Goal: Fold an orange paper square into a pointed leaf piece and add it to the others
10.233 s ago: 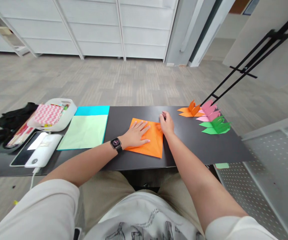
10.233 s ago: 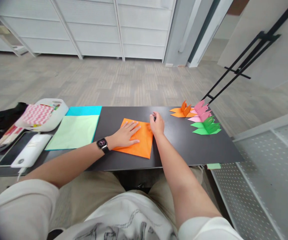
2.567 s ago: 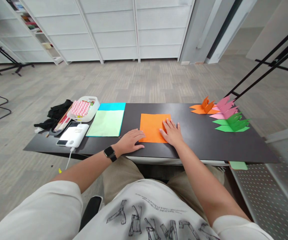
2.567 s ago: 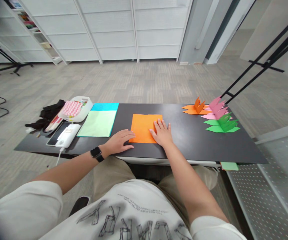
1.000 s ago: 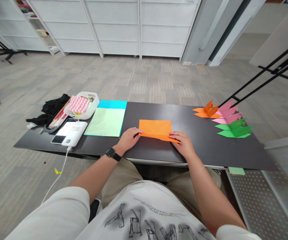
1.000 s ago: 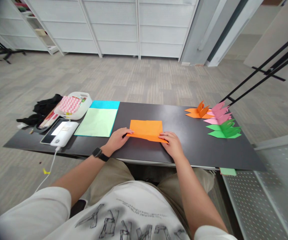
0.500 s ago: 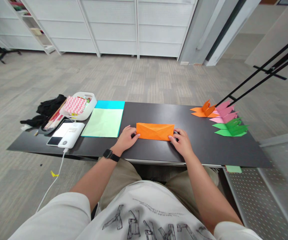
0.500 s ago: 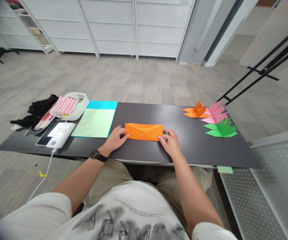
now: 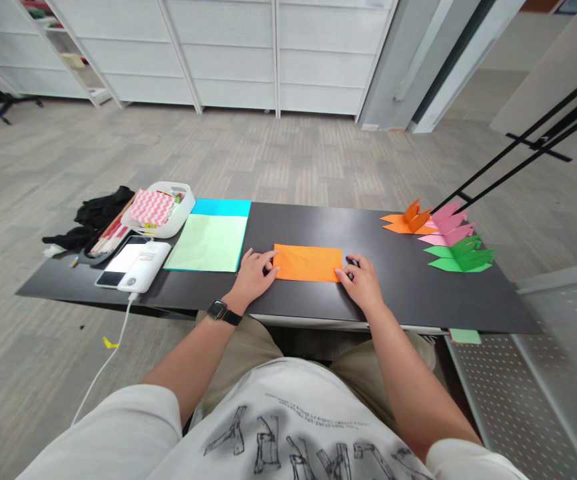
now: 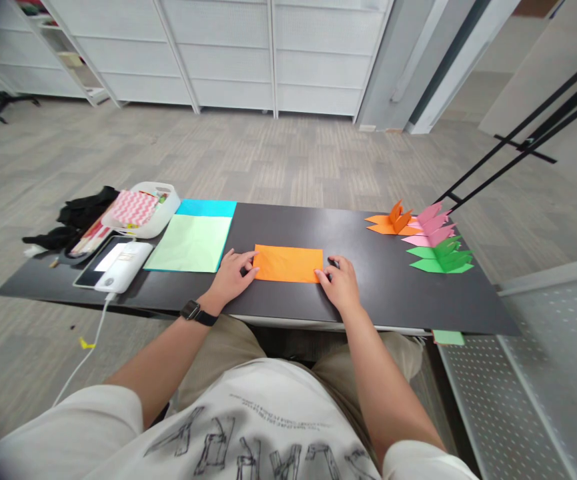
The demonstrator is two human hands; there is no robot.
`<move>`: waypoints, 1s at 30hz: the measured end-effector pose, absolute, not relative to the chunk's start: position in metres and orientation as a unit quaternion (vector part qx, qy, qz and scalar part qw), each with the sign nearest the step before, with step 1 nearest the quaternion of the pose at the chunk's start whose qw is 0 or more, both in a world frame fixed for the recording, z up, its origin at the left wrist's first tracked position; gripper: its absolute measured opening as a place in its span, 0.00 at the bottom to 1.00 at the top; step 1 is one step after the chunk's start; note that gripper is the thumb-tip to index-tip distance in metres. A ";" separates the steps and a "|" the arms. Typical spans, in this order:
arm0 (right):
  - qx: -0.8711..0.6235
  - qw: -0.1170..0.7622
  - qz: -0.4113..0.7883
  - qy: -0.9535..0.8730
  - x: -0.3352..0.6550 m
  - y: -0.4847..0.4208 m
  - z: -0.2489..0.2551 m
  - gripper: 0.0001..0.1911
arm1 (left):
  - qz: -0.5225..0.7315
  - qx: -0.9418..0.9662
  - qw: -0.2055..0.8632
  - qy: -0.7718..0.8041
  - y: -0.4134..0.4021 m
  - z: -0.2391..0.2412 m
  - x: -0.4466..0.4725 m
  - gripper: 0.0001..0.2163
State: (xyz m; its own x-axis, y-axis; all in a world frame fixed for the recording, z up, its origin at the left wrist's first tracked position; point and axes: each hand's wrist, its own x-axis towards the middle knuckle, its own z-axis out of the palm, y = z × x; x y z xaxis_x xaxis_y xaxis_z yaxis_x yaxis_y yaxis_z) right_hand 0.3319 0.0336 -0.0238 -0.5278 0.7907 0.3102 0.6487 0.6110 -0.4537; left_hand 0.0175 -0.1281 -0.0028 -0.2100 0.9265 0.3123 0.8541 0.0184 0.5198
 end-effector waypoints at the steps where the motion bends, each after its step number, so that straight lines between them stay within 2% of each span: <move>1: -0.418 0.248 0.142 -0.862 0.332 0.033 -0.023 0.18 | 0.304 0.631 0.041 0.713 -0.129 -0.002 0.019 0.18; 3: -0.418 0.247 0.140 -0.863 0.331 0.033 -0.022 0.18 | 0.282 0.639 -0.003 0.715 -0.129 0.001 0.023 0.15; 6: -0.416 0.245 0.138 -0.865 0.331 0.033 -0.021 0.17 | 0.255 0.671 -0.053 0.694 -0.124 0.005 0.037 0.17; 10: -0.422 0.239 0.138 -0.864 0.331 0.033 -0.019 0.17 | 0.219 0.737 -0.031 0.639 -0.107 0.005 0.066 0.22; 16: -0.406 0.267 0.142 -0.862 0.329 0.034 -0.023 0.16 | 0.156 0.706 -0.006 0.691 -0.088 0.001 0.094 0.24; 21: -0.394 0.317 0.145 -0.850 0.331 0.032 -0.017 0.10 | 0.133 0.690 0.006 0.712 -0.090 0.002 0.096 0.25; 25: -0.364 0.342 0.118 -0.858 0.312 0.011 0.000 0.16 | 0.130 0.694 0.002 0.709 -0.091 0.000 0.097 0.26; 30: -0.285 0.248 0.143 -0.915 0.251 -0.023 0.010 0.27 | 0.134 0.704 0.015 0.698 -0.089 -0.007 0.093 0.27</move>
